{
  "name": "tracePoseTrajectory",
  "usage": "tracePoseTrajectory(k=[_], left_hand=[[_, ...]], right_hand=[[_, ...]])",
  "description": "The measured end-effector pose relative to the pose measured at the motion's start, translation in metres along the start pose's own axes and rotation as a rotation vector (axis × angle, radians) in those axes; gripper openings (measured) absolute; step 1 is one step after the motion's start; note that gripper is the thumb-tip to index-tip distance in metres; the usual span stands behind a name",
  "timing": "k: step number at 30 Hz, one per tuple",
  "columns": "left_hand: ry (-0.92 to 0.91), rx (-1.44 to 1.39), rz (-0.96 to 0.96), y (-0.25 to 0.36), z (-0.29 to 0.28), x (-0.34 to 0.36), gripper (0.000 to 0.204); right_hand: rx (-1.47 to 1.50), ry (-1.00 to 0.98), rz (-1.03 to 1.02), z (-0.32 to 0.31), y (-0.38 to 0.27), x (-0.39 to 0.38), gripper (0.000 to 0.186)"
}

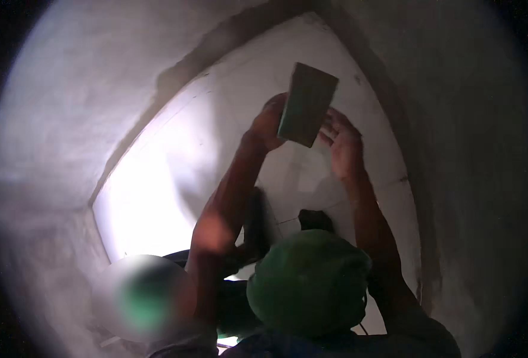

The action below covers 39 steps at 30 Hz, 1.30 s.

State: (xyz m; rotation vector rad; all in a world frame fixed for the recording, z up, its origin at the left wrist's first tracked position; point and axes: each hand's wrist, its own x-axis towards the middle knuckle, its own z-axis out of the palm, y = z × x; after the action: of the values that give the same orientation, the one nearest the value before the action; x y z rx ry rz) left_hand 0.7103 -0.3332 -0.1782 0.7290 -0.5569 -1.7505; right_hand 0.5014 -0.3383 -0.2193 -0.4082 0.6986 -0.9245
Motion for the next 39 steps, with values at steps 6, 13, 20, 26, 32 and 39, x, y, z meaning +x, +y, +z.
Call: tracePoseTrajectory(k=[6,13,20,26,32,39], left_hand=[[-0.011,0.819,0.214,0.038,-0.016,0.011,0.034],[-0.121,1.722,0.201,0.133,0.025,0.033,0.035],[-0.420,1.462,-0.241,0.185,-0.068,0.026,0.032],[-0.399,2.017,-0.330,0.200,-0.233,-0.047,0.029],[0.429,1.858,0.128,0.181,-0.313,-0.057,0.028],[0.586,1.954,0.427,0.166,-0.308,0.037,0.029]], right_hand=[[0.304,-0.317,0.050,0.060,-0.035,0.042,0.053],[0.379,-0.558,-0.051,0.111,-0.055,0.086,0.046],[-0.079,-0.570,-0.005,0.164,-0.066,0.163,0.042],[-0.678,-0.544,0.125,0.148,-0.080,0.210,0.040],[-0.755,-0.122,0.004,0.150,-0.060,0.271,0.039],[-0.521,0.274,-0.325,0.174,0.020,0.366,0.042]])
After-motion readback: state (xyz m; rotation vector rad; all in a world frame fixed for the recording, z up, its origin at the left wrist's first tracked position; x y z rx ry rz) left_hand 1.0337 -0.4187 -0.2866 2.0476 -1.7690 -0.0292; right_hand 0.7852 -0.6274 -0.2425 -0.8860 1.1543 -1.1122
